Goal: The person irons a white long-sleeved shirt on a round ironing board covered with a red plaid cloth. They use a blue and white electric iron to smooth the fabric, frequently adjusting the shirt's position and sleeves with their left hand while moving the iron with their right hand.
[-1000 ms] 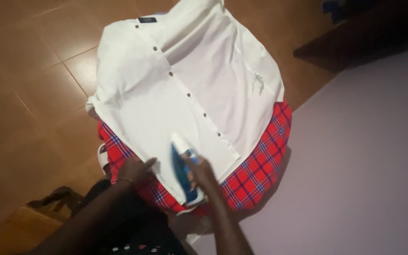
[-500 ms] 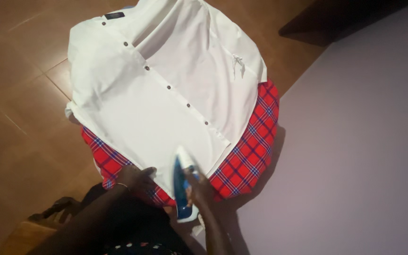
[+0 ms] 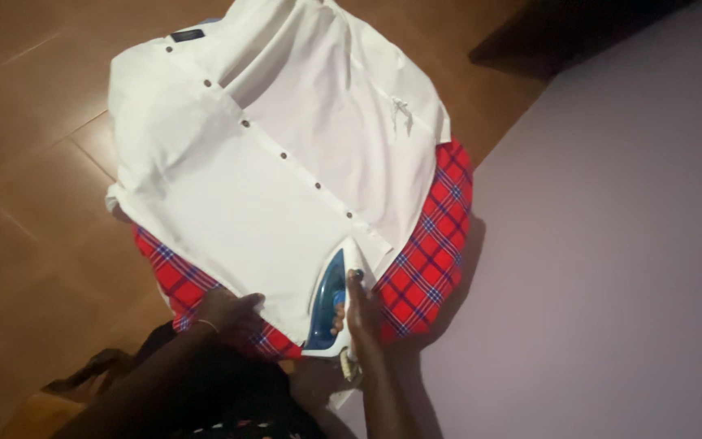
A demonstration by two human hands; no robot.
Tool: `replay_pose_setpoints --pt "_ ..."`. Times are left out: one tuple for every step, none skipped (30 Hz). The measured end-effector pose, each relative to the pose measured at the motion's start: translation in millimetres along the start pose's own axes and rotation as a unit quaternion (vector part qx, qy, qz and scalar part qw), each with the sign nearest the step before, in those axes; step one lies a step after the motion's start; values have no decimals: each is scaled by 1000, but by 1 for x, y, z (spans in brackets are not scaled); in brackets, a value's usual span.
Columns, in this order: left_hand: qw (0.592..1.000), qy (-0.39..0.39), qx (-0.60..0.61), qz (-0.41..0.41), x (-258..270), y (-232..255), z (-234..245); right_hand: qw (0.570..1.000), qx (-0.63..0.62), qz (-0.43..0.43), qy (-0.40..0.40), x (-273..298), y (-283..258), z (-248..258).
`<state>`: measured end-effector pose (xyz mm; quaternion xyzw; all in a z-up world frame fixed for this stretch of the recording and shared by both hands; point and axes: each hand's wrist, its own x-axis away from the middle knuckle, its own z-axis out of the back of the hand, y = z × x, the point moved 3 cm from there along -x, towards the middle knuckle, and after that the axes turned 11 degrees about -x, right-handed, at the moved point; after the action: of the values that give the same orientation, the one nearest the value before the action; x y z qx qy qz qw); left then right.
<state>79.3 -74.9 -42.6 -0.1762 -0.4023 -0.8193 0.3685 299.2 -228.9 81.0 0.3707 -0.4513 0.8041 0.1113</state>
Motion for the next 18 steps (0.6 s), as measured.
replay_pose_setpoints --pt "978 32 -167 -119 1 4 -1 1000 -13 -13 -2 1 -4 -4" --pt "998 -7 67 -9 3 -5 -6 999 -26 -26 -4 -3 -11 -10" --pt "949 -45 296 101 4 -10 -13 998 -40 -40 -5 -7 -16 -16" --pt "836 -79 506 198 3 -13 -20 995 -90 -43 -9 -13 -24 -23" --pt "829 -84 513 207 3 -16 -23 989 -141 -47 -13 -19 -32 -31" --pt "821 -86 522 215 0 -18 -28 980 -190 -48 -19 -24 -38 -36" --pt "812 -88 532 223 -3 -22 -35 990 -131 -43 -24 -20 -35 -40" --pt "815 -89 540 189 -8 -24 -41 996 -74 -36 -25 -11 -27 -46" --pt "817 -91 548 155 -13 -30 -46 999 -16 -29 -26 -6 -25 -54" --pt "817 -93 556 123 -16 -32 -48 999 -15 -26 -33 -5 -25 -62" --pt "836 -91 524 135 -21 -33 -51 999 -15 -23 -40 -3 -24 -70" --pt "854 -90 489 151 -21 -36 -54 998 -15 -24 -49 1 -22 -77" --pt "871 -89 454 166 -20 -41 -56 997 -49 -25 -48 -4 -27 -82" --pt "848 -100 493 168 -22 -41 -56 995 -87 -22 -46 -16 -45 -89" --pt "823 -111 532 169 -22 -38 -57 991 -124 -19 -44 -25 -59 -94" --pt "794 -120 571 169 -23 -36 -56 988 -149 -28 -42 -29 -68 -97" --pt "784 -132 579 182 -24 -36 -54 983 -173 -38 -41 -32 -75 -101" --pt "771 -144 588 197 -20 -35 -54 979 -194 -50 -39 -33 -78 -106"
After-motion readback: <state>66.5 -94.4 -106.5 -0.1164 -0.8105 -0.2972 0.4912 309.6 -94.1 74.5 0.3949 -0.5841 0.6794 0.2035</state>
